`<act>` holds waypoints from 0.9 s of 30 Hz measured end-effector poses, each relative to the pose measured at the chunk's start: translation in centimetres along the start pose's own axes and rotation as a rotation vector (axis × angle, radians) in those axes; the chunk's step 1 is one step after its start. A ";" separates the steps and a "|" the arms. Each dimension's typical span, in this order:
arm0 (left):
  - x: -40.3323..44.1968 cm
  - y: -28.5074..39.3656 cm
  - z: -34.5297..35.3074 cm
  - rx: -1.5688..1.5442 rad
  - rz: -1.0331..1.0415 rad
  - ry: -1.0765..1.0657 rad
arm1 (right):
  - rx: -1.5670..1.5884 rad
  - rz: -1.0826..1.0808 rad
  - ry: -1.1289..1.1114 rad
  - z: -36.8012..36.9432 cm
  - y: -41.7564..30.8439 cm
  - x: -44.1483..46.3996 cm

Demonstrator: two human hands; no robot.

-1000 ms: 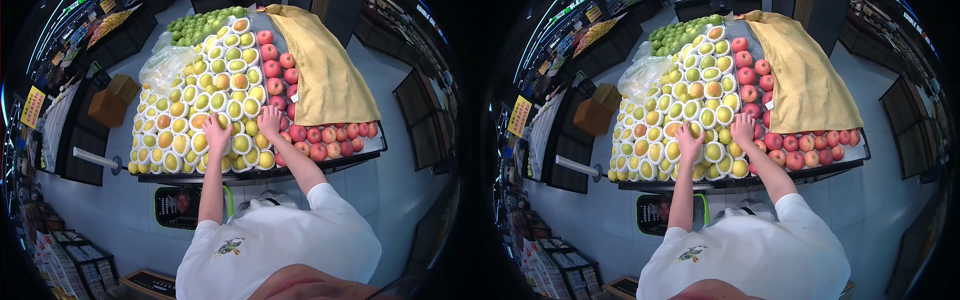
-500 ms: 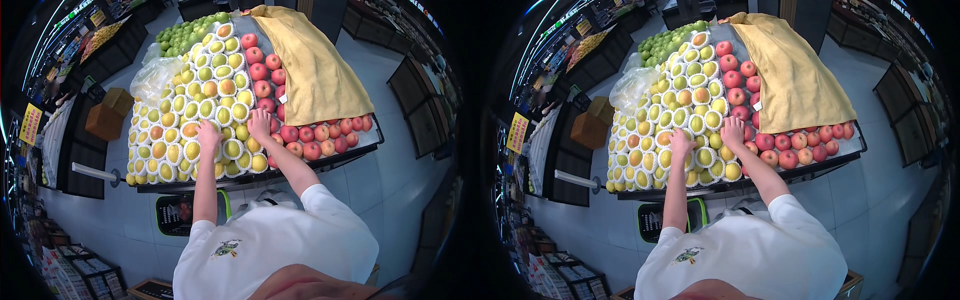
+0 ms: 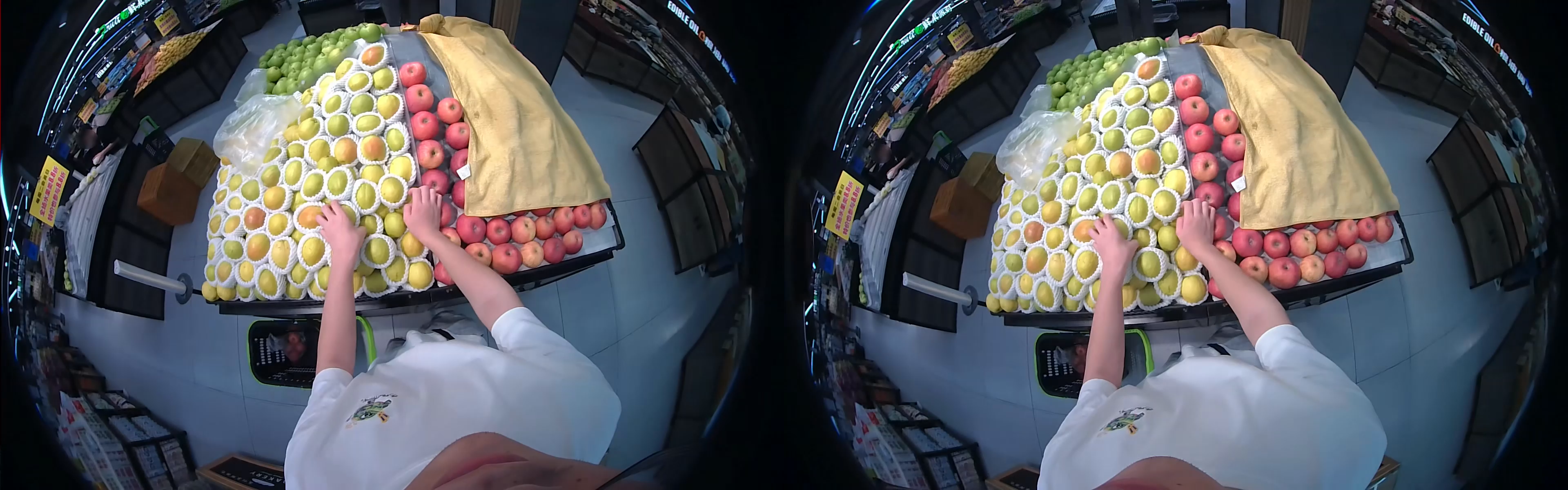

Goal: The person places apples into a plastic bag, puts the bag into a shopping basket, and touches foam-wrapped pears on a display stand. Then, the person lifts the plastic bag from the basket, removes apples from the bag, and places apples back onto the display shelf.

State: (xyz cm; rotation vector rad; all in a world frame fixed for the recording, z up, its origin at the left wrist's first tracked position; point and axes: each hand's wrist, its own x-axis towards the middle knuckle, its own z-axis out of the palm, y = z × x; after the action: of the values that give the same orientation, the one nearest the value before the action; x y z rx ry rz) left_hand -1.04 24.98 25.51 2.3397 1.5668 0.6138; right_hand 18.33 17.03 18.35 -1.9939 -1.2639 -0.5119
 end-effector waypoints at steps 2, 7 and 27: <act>0.0 0.0 0.1 -0.002 0.018 0.051 | -0.003 0.013 -0.026 0.0 0.0 0.1; -0.3 -0.4 0.4 -0.023 0.045 0.099 | 0.017 0.012 -0.028 0.0 0.0 0.1; 0.5 0.5 0.5 0.018 -0.032 0.015 | 0.038 0.004 -0.002 0.2 0.0 0.1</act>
State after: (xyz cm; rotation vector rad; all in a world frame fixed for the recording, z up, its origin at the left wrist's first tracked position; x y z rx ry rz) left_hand -0.26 25.24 25.36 2.3235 1.6193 0.6143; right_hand 18.35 17.18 18.28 -1.9657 -1.2613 -0.4809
